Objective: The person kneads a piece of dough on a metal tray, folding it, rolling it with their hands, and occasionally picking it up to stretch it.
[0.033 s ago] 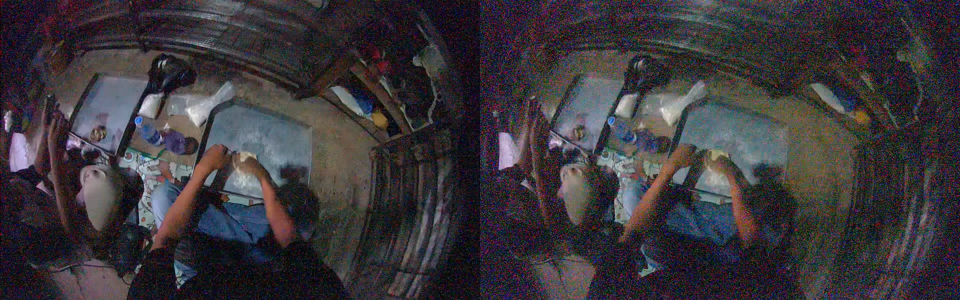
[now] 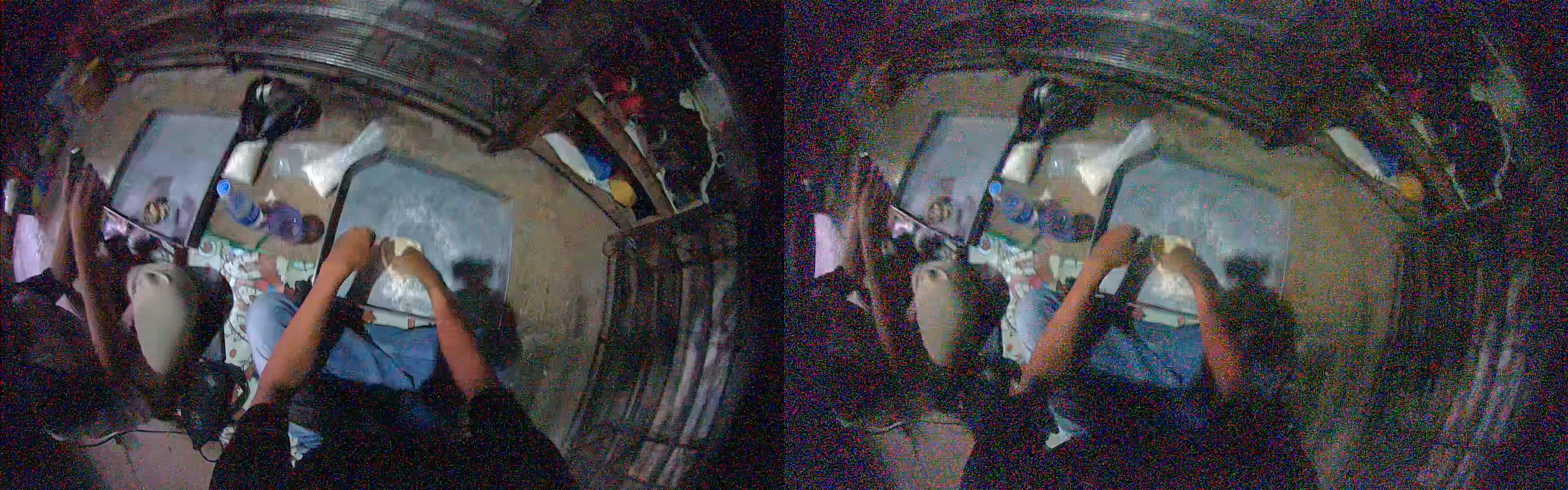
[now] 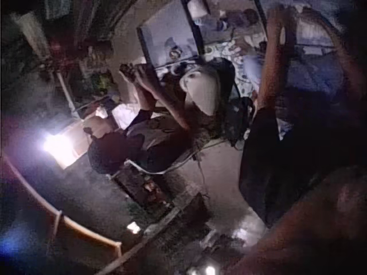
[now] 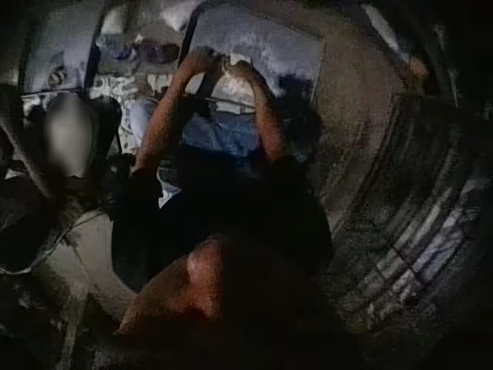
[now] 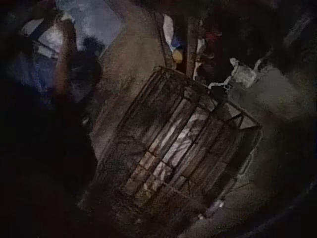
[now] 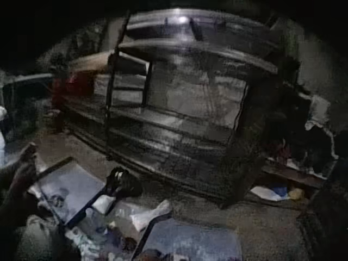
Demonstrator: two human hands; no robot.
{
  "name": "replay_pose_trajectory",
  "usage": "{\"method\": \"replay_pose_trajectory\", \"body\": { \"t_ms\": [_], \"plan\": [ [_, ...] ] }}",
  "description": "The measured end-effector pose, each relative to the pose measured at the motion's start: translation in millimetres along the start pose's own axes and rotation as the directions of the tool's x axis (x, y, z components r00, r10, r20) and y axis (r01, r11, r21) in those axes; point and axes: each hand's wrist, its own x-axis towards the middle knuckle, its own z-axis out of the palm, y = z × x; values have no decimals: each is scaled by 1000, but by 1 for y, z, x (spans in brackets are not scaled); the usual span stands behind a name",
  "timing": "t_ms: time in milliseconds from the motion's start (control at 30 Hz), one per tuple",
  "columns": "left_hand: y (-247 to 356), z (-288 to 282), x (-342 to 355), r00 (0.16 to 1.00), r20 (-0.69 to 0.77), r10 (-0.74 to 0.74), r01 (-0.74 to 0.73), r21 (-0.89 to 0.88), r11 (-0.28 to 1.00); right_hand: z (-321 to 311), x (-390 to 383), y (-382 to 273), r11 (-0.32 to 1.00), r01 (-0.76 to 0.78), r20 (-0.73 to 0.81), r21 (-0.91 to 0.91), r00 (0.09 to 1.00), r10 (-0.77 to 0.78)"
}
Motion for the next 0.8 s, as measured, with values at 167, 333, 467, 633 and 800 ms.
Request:
{"method": "replay_pose_trajectory", "body": {
  "t_ms": [167,333,467,633,800],
  "plan": [
    [44,-63,4,920,237,-312,340,-83,937,8,-29,-61,967,110,-478,228,878,13],
    [28,-34,8,936,148,-320,334,-78,939,17,-38,-55,983,54,-538,175,841,49],
    [7,-17,-1,946,147,-290,305,-91,948,-31,-35,-59,972,61,-281,225,960,5],
    [17,-42,17,892,288,-350,366,-5,930,-72,-18,-45,974,71,-36,215,997,-65],
    [8,-66,-4,963,119,-240,246,-39,968,-72,0,-58,977,111,-22,182,994,-109]
  ]
}}
